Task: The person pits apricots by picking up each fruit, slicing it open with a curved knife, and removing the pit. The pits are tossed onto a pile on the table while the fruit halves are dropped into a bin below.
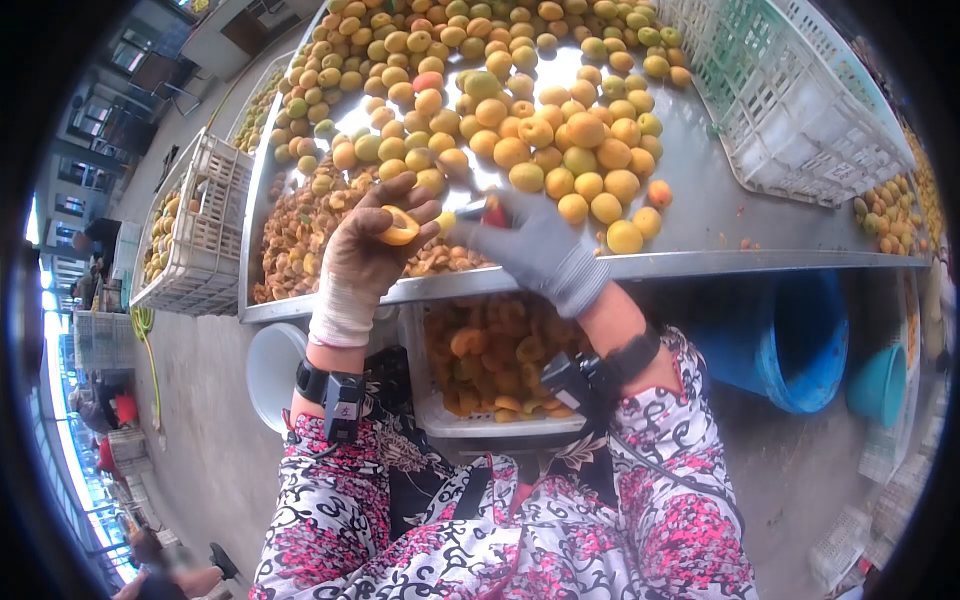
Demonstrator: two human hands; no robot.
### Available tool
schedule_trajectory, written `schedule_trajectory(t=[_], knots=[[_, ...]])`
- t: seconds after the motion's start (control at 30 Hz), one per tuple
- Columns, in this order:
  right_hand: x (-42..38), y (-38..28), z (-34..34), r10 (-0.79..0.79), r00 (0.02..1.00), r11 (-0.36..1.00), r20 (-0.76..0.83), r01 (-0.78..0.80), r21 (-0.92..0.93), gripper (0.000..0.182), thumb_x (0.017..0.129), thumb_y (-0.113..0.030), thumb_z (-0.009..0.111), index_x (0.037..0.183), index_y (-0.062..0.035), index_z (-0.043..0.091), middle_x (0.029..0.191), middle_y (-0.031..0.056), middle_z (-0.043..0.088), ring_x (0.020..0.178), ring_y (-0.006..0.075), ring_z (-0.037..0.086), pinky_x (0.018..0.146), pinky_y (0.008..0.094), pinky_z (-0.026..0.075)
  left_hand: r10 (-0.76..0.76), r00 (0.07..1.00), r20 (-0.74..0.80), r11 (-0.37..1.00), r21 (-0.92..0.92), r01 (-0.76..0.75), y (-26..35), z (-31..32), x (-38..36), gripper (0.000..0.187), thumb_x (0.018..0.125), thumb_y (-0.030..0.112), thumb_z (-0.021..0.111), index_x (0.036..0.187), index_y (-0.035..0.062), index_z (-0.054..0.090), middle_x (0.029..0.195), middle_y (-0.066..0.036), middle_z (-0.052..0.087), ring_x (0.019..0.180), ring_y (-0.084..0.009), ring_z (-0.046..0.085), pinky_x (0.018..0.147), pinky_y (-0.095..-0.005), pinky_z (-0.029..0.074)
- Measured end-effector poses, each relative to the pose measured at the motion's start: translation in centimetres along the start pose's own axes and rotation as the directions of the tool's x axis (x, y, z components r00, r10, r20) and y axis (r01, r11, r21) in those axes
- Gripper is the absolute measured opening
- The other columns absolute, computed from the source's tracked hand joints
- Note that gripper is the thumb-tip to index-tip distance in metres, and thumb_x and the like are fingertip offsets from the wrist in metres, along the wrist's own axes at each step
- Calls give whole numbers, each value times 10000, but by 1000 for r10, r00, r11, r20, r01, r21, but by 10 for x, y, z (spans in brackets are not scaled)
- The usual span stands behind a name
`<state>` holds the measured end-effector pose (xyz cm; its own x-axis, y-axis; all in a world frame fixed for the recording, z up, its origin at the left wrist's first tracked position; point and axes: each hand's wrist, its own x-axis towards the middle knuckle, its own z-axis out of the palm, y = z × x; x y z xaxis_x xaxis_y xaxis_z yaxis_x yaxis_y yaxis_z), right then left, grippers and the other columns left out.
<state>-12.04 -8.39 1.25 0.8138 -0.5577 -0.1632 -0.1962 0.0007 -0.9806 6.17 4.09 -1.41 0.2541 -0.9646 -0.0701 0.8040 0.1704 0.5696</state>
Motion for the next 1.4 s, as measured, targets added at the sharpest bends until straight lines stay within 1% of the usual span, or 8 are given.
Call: schedule_trajectory(t=[0.13,0.23,0.7,0.83,1.03,1.17,1.27,1.4], knots=[[6,-4,2,-237,971,956,-5,234,179,280,808,-217,699,992,-11,653,796,24,642,695,81,599,603,235,475,-28,995,-91,970,238,49,-15,39,-7,501,789,91,523,1264,-44,443,1174,-181,513,1100,-299,524,994,-436,419],[12,5,8,-327,944,929,-44,312,-200,374,796,-293,689,1042,-20,621,839,105,670,772,155,649,686,275,503,-11,999,-43,943,332,24,-23,57,-7,479,821,143,524,1260,-32,450,1175,-146,531,1061,-241,538,964,-389,435],[9,4,15,-203,979,882,-21,174,-438,371,778,-377,638,982,-68,613,866,161,655,808,322,641,714,398,499,89,977,-192,789,612,49,-35,41,8,423,860,165,441,1238,-15,496,1053,-99,569,894,-145,564,805,-260,483],[14,8,9,-229,972,972,-59,225,-70,280,790,-277,644,960,-55,627,800,127,654,752,237,651,680,332,497,69,978,-199,909,417,21,-34,58,4,450,857,169,470,1260,-30,446,1131,-155,550,968,-242,576,737,-347,530],[26,13,-6,-275,932,942,-234,213,-260,331,782,-270,667,1030,-55,623,750,110,638,704,205,629,674,311,496,65,977,-205,949,316,3,-18,40,8,452,873,199,509,1252,-41,446,1139,-191,566,906,-256,624,663,-344,538],[23,3,-14,-236,918,972,-318,231,-53,309,821,-263,669,1019,-30,621,761,46,622,671,128,582,623,261,471,51,994,-97,921,389,-10,2,47,-5,494,860,276,553,1233,-39,475,1061,-174,601,858,-244,643,674,-315,540],[19,-4,-28,-80,944,965,-319,154,213,294,852,-256,656,1011,-11,625,757,-11,582,655,57,527,571,204,427,-285,958,-25,722,652,232,1,67,-24,478,853,288,576,1209,-27,538,1001,-141,628,951,-226,613,846,-338,497],[15,-4,-33,-32,944,938,-329,142,316,295,864,-265,650,997,-2,632,744,-48,540,640,12,470,534,161,375,-59,994,-87,502,859,105,-9,65,-10,467,812,225,643,1226,29,553,1104,-111,618,1067,-222,574,934,-324,432]])
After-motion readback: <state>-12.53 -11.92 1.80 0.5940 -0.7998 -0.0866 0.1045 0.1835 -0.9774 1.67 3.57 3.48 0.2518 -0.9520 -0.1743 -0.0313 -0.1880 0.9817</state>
